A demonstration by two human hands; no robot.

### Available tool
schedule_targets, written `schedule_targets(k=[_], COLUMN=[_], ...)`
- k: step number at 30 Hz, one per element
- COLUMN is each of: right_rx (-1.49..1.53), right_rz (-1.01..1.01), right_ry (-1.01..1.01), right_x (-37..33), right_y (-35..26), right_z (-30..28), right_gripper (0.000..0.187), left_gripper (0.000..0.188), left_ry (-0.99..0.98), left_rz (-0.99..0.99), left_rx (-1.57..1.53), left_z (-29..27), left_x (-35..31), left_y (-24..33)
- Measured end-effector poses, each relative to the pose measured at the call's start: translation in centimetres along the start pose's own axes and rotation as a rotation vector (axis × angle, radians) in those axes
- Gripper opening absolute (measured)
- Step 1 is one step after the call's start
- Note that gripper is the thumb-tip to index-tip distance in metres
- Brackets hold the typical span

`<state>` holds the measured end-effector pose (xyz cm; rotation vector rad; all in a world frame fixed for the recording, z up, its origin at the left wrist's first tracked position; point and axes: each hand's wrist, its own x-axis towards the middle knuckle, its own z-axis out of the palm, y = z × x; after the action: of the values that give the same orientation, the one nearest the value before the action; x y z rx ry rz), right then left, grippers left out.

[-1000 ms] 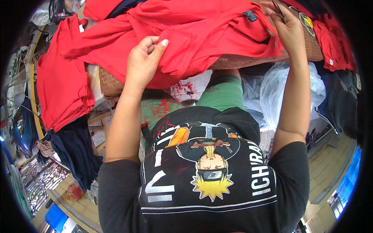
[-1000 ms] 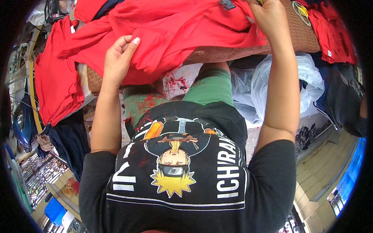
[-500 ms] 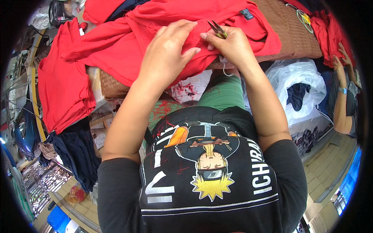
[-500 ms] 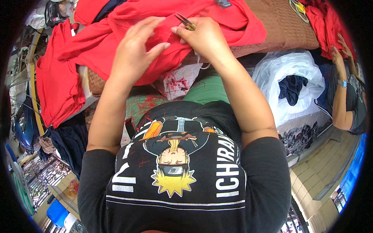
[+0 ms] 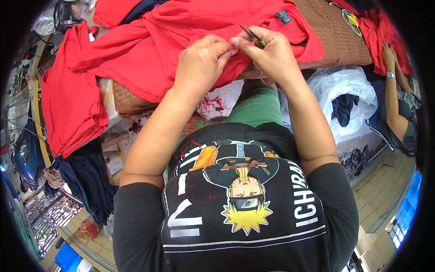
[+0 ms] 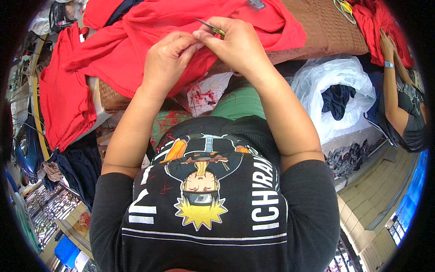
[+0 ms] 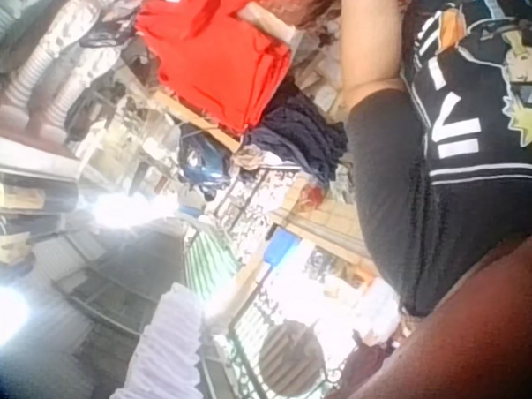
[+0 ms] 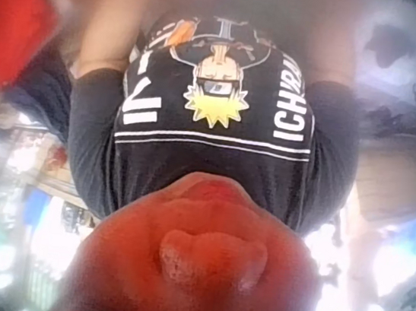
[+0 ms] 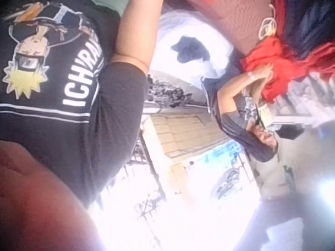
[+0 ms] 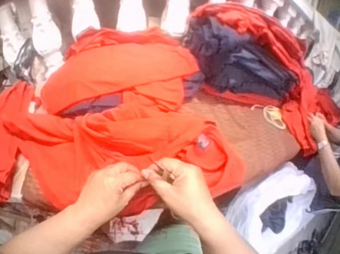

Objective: The person trims excess threads from several red t-shirts using a small pair of shears, picking up shirts one by one from a stack and placing them on a workspace to trim the collar and hem areas.

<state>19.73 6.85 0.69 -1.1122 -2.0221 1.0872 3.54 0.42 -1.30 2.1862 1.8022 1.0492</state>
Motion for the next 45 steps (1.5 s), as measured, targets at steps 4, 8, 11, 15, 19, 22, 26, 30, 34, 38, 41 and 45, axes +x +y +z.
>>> schedule_targets(k=[4, 8, 11, 15, 19, 22, 26, 30, 34, 38, 41, 45], right_rx=[-0.075, -0.240, -0.293, -0.350, -0.372, -0.403, -0.419, -0.479, -0.500, -0.519, -0.580, -0.500], right_rz=[-0.086, -0.159, -0.201, -0.306, -0.384, -0.392, -0.348, -0.318, -0.335, -0.345, -0.328, -0.342], right_ry=[-0.079, -0.151, -0.196, -0.231, -0.270, -0.291, -0.296, -0.316, -0.306, -0.302, -0.338, -0.321], right_x=[0.7, 0.6, 0.2, 0.3, 0.6, 0.8, 0.8, 0.8, 0.7, 0.5, 0.2, -0.2], right_y=[3.4, 2.9, 1.5, 0.9, 0.4, 0.1, -0.1, -0.7, -0.6, -0.7, -0.8, -0.5], right_z=[0.2, -1.1, -2.6, -4.0, -4.2, -4.1, -3.9, -3.5, -3.1, -3.2, -3.1, -4.0], right_gripper=[0.029, 0.033, 0.029, 0.026, 0.023, 0.021, 0.021, 0.019, 0.018, 0.018, 0.018, 0.017], left_gripper=[0.012, 0.017, 0.021, 0.022, 0.022, 0.021, 0.021, 0.020, 0.017, 0.017, 0.016, 0.016], left_ry=[-0.095, -0.259, -0.312, -0.325, -0.328, -0.314, -0.298, -0.277, -0.263, -0.123, -0.192, -0.231], left_rz=[-0.211, -0.375, -0.416, -0.423, -0.399, -0.387, -0.372, -0.345, -0.311, -0.165, -0.364, 0.046], left_rx=[-0.179, -0.354, -0.527, -0.602, -0.573, -0.570, -0.556, -0.526, -0.413, -0.252, -0.381, -0.388], left_z=[0.3, -0.3, -0.3, -0.7, -0.7, -0.6, -0.5, -0.5, -0.6, -0.1, -1.1, -4.6], left_x=[-0.3, 0.5, 0.6, 0.6, 0.6, 0.5, 0.4, 0.4, 0.5, 0.2, 0.7, 1.2], left_y=[-0.4, -1.3, -1.9, -2.0, -1.9, -1.8, -1.7, -1.6, -1.0, -0.5, 0.7, -0.1])
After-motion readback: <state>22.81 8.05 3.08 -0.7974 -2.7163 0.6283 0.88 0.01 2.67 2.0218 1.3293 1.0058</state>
